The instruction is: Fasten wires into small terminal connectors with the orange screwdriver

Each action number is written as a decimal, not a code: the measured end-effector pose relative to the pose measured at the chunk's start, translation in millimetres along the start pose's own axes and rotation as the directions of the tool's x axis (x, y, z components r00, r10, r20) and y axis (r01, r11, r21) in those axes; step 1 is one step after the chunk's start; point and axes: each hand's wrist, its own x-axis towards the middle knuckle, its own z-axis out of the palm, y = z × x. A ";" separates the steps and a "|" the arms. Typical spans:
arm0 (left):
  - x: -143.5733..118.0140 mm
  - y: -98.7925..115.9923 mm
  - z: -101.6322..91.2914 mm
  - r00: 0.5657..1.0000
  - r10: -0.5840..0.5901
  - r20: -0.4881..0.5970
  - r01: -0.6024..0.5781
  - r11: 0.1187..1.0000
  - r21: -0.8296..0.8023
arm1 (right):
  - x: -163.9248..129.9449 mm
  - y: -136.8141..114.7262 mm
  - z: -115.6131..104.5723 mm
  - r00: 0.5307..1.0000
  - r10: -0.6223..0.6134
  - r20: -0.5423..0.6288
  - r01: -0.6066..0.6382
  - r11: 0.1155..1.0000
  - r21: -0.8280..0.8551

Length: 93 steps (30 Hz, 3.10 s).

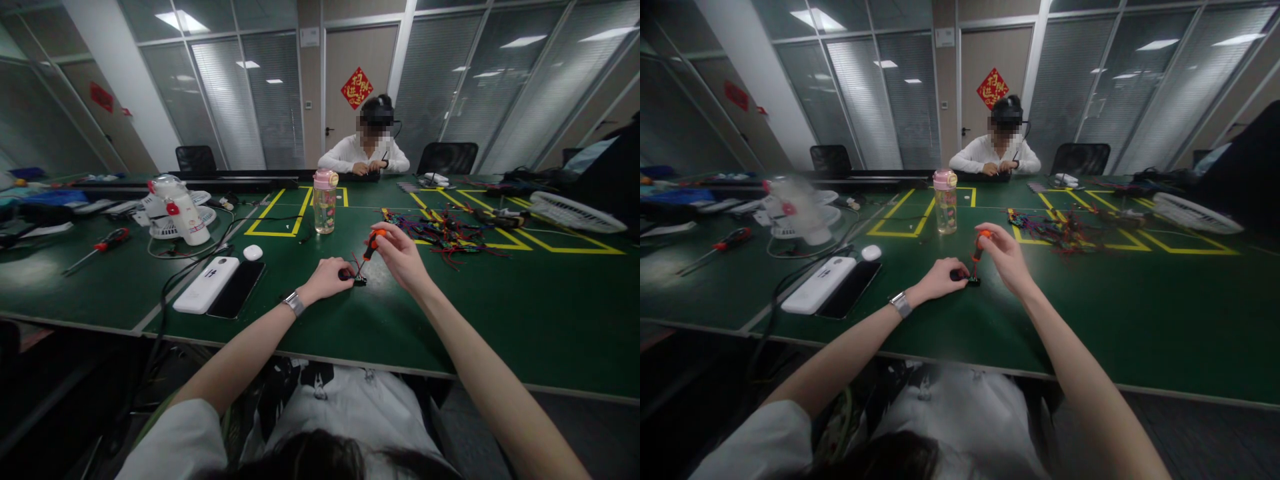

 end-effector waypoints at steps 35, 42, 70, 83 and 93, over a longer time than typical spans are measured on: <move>-1.8 2.2 5.5 1.000 0.026 0.001 -0.026 0.998 -0.049 | -1.4 3.7 -3.4 0.999 -0.035 -0.021 0.034 0.998 -0.054; -1.9 2.8 4.6 1.000 0.017 -0.001 -0.017 0.998 -0.067 | -2.9 3.1 -3.9 0.998 -0.059 0.007 0.059 0.995 -0.086; -2.0 1.3 5.7 1.000 0.006 -0.011 -0.007 0.995 -0.097 | -2.1 -1.2 0.5 0.998 -0.056 0.006 0.056 0.998 -0.012; -2.0 1.6 7.1 1.000 0.018 -0.024 -0.020 0.996 -0.083 | -0.6 0.2 -0.1 0.998 -0.067 0.009 0.066 0.998 0.024; -1.3 -0.6 7.1 0.999 0.041 -0.029 -0.044 0.994 -0.104 | -2.4 -0.4 0.5 0.997 -0.064 0.046 0.063 0.998 0.024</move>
